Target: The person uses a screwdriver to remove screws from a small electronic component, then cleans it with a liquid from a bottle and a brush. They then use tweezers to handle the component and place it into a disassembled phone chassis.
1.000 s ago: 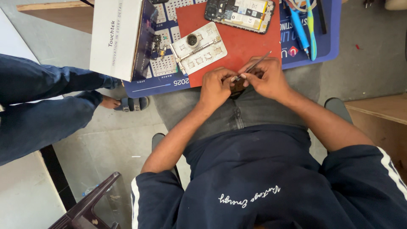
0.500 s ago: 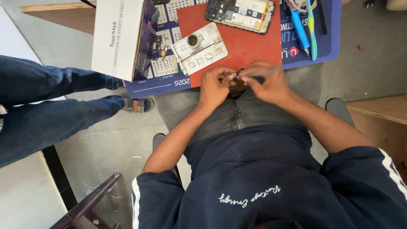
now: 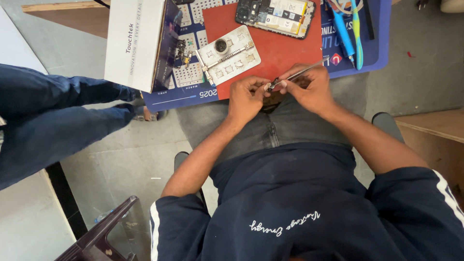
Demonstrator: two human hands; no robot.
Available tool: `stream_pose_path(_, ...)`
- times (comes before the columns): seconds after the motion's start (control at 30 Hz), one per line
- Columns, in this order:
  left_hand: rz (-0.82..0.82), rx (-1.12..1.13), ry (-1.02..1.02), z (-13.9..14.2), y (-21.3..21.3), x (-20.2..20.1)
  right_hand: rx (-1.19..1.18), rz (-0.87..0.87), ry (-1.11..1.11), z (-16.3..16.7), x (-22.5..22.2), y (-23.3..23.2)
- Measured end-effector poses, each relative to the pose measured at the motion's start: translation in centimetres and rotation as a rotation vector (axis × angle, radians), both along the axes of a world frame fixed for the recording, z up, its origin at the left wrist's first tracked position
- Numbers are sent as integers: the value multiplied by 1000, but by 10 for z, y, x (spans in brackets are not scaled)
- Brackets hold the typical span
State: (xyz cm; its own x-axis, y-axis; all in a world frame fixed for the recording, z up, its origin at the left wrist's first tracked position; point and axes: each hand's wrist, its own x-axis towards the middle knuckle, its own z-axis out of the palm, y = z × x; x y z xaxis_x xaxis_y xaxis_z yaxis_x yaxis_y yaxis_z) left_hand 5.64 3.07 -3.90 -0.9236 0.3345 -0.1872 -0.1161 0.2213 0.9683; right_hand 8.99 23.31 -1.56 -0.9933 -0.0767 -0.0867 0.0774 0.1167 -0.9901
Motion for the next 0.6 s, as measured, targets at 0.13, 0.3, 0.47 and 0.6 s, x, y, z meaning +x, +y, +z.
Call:
stream_pose_path(0.13, 4, 10, -7, 0, 0, 0, 8, -14, 15, 1, -1, 3)
stream_pose_path(0.3, -8, 7, -7, 3, -1, 0, 2, -32, -8, -1, -2, 3)
stream_pose_path(0.47, -1, 10, -3, 3, -1, 0, -41, 16, -29, -4, -5, 0)
stream_pose_path(0.6, -1, -6, 16, 3, 0, 0, 90, 52, -72, -4, -5, -3)
